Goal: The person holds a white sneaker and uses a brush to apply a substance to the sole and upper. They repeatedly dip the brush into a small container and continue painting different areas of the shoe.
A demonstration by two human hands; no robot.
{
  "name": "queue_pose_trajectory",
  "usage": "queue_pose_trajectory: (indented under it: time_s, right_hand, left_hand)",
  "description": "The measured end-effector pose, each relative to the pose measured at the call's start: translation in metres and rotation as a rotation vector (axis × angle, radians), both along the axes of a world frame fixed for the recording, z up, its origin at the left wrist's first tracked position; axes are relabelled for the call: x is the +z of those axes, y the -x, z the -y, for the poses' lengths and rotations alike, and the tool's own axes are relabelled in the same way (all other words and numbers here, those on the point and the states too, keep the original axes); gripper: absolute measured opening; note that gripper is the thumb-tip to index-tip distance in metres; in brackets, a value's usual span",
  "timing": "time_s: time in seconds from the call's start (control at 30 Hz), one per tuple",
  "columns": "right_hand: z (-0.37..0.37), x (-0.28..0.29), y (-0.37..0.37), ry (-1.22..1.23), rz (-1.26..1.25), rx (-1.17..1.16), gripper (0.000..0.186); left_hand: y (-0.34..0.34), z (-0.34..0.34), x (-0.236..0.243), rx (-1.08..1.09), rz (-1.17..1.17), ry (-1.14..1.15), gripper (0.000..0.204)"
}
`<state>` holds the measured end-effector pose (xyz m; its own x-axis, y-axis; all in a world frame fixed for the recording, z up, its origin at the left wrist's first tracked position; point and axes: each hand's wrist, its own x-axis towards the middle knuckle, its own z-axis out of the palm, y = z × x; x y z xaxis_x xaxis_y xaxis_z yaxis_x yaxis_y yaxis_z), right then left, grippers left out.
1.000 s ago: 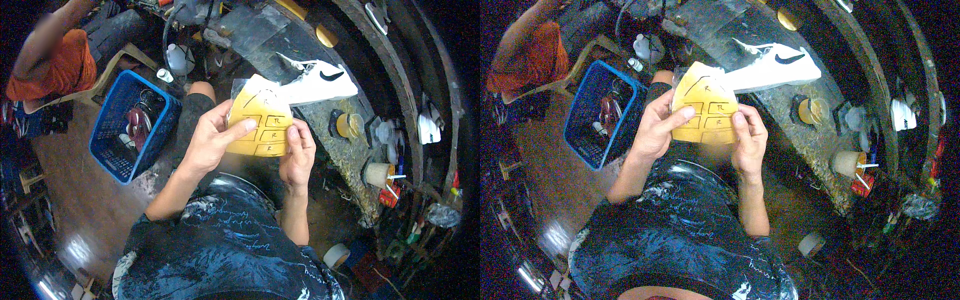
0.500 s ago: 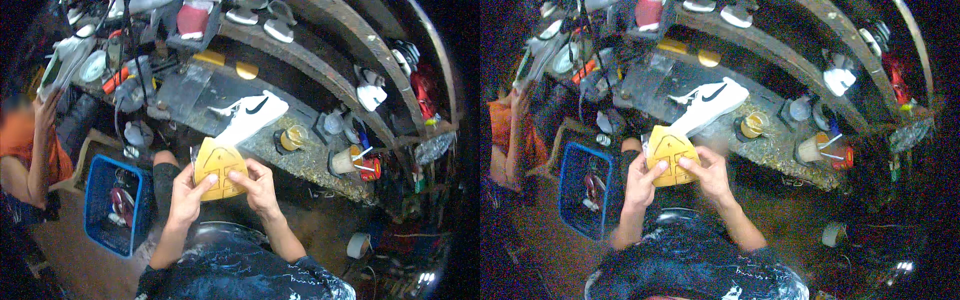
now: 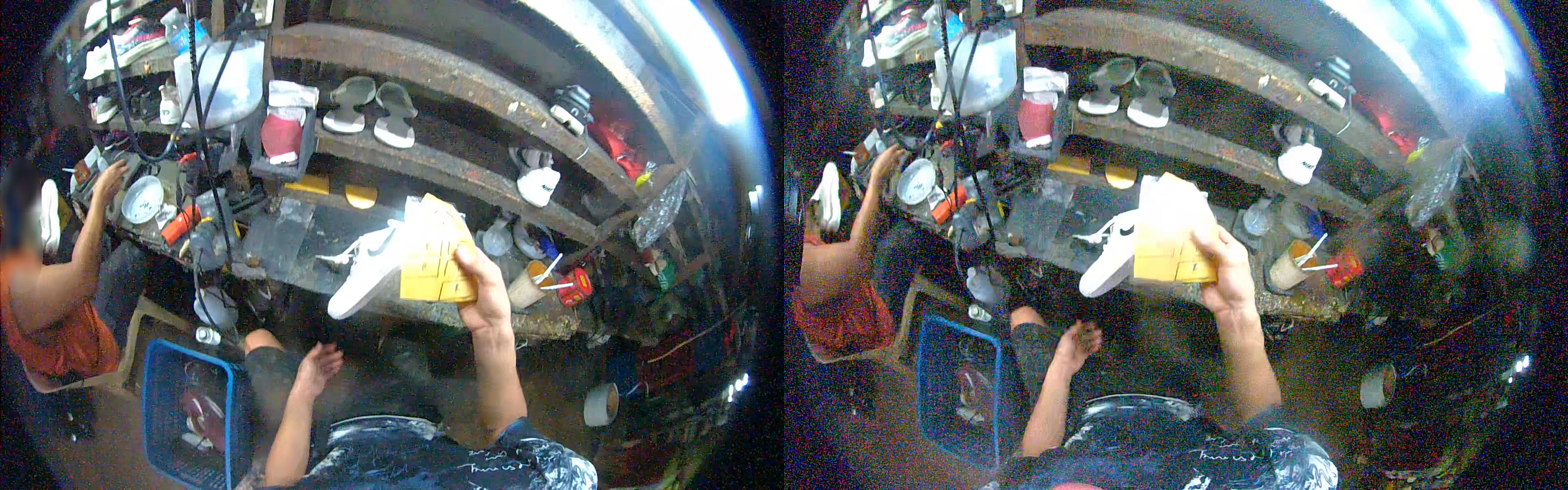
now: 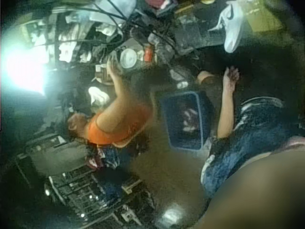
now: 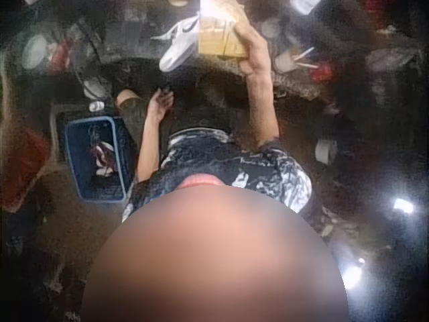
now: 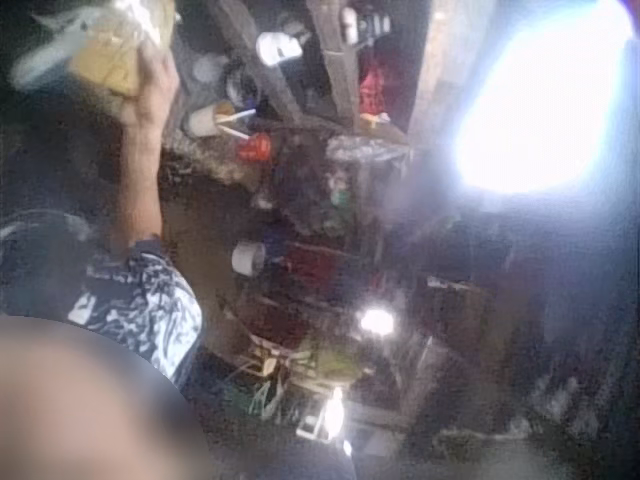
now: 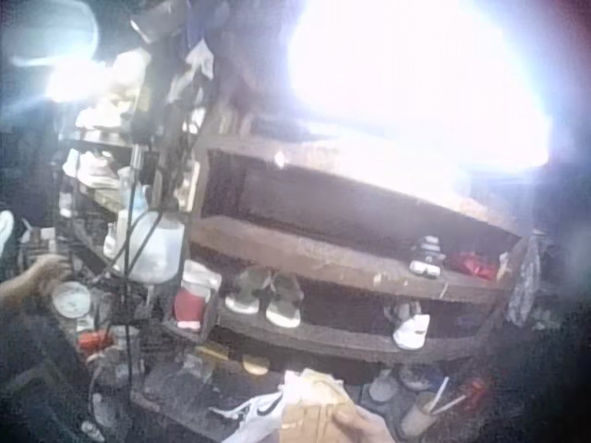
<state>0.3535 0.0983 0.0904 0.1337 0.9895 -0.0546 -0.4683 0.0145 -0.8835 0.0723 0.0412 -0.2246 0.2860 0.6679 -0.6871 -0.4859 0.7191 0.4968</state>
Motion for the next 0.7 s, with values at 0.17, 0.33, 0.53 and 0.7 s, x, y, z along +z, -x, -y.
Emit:
queue_pose_trajectory:
  time_s: [0.17,0.33,0.53,0.7]
  right_hand:
    - [-0.057,0.076,-0.003,-0.216,0.020,-0.019,0.026]
    - [-0.165,0.172,0.011,-0.539,0.238,-0.058,0.026]
    - [-0.321,0.233,0.050,-0.250,0.226,-0.086,0.025]
    - [-0.393,0.228,0.071,-0.152,0.074,-0.111,0.026]
  left_hand:
    - [-0.010,-0.008,-0.044,0.066,-0.141,-0.143,0.051]
    - [-0.007,-0.002,-0.035,0.058,-0.178,-0.154,0.040]
    - [-0.001,-0.006,-0.043,0.164,-0.097,-0.117,0.038]
    - [0.003,-0.008,-0.049,0.166,-0.073,-0.082,0.044]
